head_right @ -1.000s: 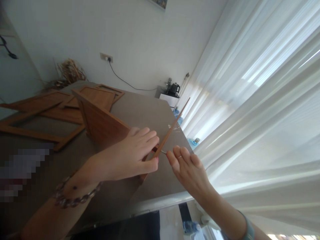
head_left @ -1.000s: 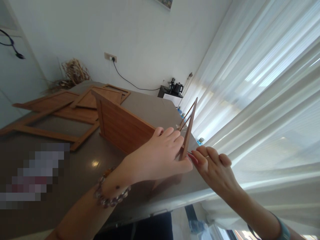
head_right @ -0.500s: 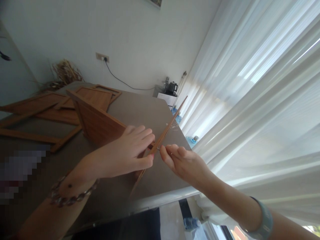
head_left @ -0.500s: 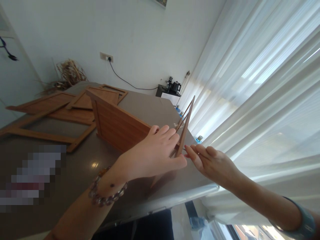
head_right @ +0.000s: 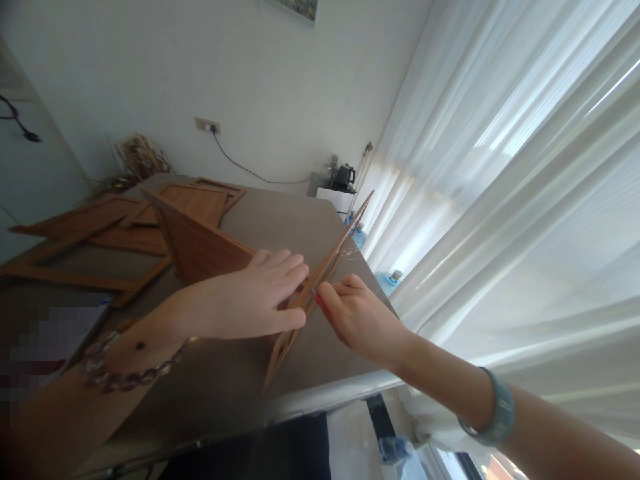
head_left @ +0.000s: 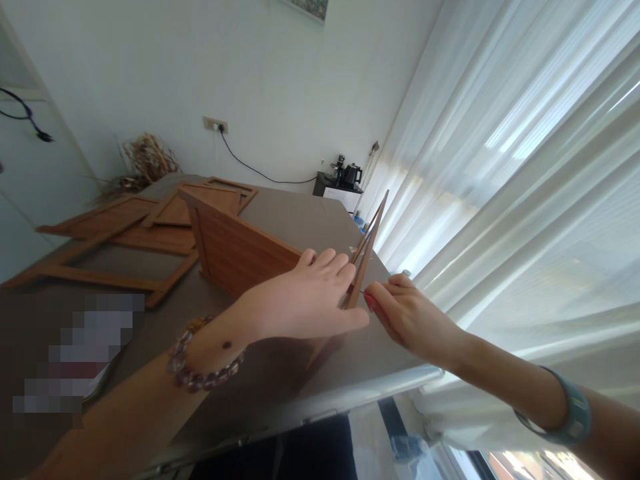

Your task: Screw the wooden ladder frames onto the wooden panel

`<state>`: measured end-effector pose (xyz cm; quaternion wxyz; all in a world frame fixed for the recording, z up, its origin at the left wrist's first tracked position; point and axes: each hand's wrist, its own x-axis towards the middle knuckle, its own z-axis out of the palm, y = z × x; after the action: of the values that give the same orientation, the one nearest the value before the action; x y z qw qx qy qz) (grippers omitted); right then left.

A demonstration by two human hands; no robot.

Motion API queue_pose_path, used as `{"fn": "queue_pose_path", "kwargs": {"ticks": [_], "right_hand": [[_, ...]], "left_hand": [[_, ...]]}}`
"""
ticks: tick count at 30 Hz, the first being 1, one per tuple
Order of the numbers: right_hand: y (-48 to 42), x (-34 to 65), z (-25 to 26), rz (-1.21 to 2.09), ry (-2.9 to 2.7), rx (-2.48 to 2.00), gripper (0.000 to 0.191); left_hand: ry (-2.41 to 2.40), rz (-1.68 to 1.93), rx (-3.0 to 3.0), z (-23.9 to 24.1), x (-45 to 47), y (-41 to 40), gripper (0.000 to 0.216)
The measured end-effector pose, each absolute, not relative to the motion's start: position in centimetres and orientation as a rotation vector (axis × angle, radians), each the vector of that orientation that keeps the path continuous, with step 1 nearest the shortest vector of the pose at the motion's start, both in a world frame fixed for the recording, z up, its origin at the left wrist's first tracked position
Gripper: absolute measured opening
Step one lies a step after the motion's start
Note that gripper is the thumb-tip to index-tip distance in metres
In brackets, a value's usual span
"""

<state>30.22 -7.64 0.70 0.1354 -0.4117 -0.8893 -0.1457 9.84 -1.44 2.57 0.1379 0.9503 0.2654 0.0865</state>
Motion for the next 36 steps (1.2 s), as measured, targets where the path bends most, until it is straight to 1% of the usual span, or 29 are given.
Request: {"fn": "queue_pose_path", "kwargs": {"ticks": [2, 4, 6, 7, 8, 10, 13, 16, 18, 22, 25, 29, 30, 32, 35, 36], "right_hand": [[-8.1, 29.5, 0.5, 0.05, -2.396, -1.332, 0.034], [-8.6, 28.6, 0.2, 0.562, -2.064, -1.433, 0.038], [-9.1, 27.7, -0.2, 1.006, -1.663, -1.374, 0.043], [-9.2, 27.3, -0.4, 1.172, -1.488, -1.292, 0.044], [-9.2, 27.0, -0.5, 1.297, -1.344, -1.201, 0.044], [-9.1, 26.5, -0.7, 1.446, -1.149, -1.049, 0.045], [-8.8, 26.2, -1.1, 1.519, -1.021, -0.944, 0.045], [-8.3, 26.2, -1.7, 1.49, -1.051, -1.013, 0.042], [-8.1, 26.5, -2.1, 1.406, -1.17, -1.11, 0.044], [-7.8, 27.1, -2.7, 1.019, -1.477, -1.274, 0.052], [-8.0, 27.7, -2.9, 0.817, -1.619, -1.313, 0.045], [-8.4, 28.8, -3.4, 0.798, -1.695, -1.321, 0.035], [-8.5, 29.3, -3.6, 0.756, -1.709, -1.33, 0.034], [-8.5, 30.3, -3.9, 0.522, -1.782, -1.324, 0.036], [-8.5, 32.3, -3.8, -0.136, -1.992, -1.206, 0.061], [-8.5, 32.9, -3.6, -0.387, -2.08, -1.161, 0.065]], "left_hand": [[0.753, 0.266, 2.772, 2.3, 9.9, -1.4, 0.029], [0.745, 0.283, 2.81, 2.0, 10.0, -1.4, 0.025], [0.729, 0.318, 2.832, 1.8, 10.0, -1.4, 0.021], [0.716, 0.337, 2.83, 1.7, 9.9, -1.4, 0.02], [0.706, 0.351, 2.823, 1.7, 9.9, -1.4, 0.02], [0.696, 0.359, 2.811, 1.6, 9.9, -1.4, 0.02], [0.698, 0.364, 2.827, 1.6, 9.8, -1.4, 0.017], [0.684, 0.356, 2.824, 1.7, 9.9, -1.3, 0.02], [0.687, 0.319, 2.816, 1.8, 9.9, -1.2, 0.019], [0.684, 0.29, 2.796, 1.8, 9.9, -1.1, 0.022], [0.719, 0.317, 2.712, 1.5, 9.8, -1.0, 0.029], [0.797, 0.333, 2.582, 1.6, 9.6, -1.0, 0.045], [0.771, 0.318, 2.599, 1.7, 9.6, -1.1, 0.046], [0.707, 0.285, 2.655, 1.8, 9.7, -1.1, 0.04], [0.67, 0.298, 2.707, 1.8, 9.8, -1.2, 0.029], [0.668, 0.316, 2.709, 1.7, 9.9, -1.2, 0.027]]}}
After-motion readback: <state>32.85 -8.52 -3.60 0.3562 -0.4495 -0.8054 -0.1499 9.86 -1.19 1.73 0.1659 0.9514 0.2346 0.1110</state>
